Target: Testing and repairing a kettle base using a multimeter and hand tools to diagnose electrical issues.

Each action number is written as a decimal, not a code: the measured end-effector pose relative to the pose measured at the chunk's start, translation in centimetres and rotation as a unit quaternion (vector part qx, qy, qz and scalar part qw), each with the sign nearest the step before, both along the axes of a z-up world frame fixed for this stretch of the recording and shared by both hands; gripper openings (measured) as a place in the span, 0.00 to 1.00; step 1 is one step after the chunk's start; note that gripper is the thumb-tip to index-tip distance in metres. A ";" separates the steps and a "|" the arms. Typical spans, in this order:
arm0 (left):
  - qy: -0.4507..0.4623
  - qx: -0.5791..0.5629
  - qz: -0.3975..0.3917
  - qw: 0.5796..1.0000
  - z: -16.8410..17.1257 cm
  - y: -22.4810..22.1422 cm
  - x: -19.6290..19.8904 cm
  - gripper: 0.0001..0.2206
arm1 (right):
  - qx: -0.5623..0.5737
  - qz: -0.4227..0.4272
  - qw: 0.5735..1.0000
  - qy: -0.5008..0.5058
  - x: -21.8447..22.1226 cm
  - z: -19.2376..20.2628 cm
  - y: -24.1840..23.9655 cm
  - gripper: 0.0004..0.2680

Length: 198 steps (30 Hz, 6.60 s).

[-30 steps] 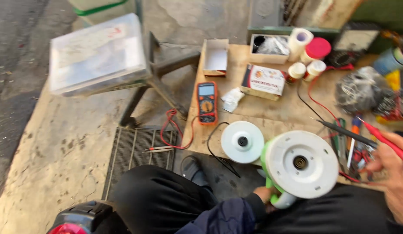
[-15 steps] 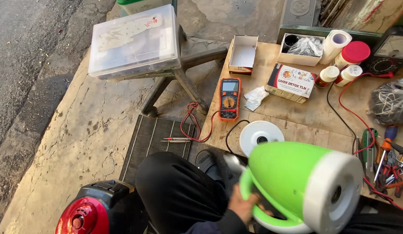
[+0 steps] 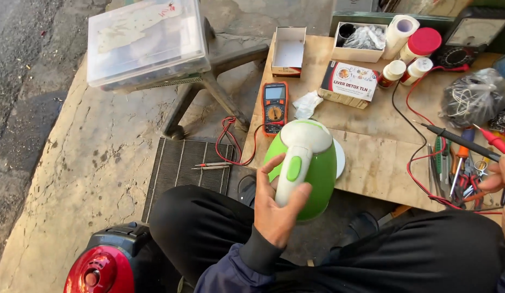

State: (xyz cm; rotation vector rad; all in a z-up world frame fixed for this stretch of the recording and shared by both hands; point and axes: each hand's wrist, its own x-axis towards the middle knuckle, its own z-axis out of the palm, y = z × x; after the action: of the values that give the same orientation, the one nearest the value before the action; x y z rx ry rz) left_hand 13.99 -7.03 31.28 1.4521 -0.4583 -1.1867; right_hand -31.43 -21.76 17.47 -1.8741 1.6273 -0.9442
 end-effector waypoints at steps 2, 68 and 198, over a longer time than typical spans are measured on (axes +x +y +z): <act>0.024 -0.014 0.004 1.000 -0.7 -0.2 -0.1 0.31 | -0.005 0.002 1.000 0.021 -0.8 -0.6 -0.2 0.19; -0.049 0.004 -0.388 0.920 -4.7 -6.0 -10.3 0.19 | 0.245 -0.138 0.858 -0.430 8.6 10.5 -4.9 0.09; 0.190 0.005 0.030 0.981 -10.7 -17.2 -11.2 0.33 | 0.183 -0.323 0.866 -0.335 8.6 8.2 -12.5 0.14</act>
State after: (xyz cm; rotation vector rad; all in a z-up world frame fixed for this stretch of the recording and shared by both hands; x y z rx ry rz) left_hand 2.77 -24.22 20.60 1.2010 -0.1448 -1.3799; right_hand -22.86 -34.27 25.66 -0.6039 1.8006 -1.2468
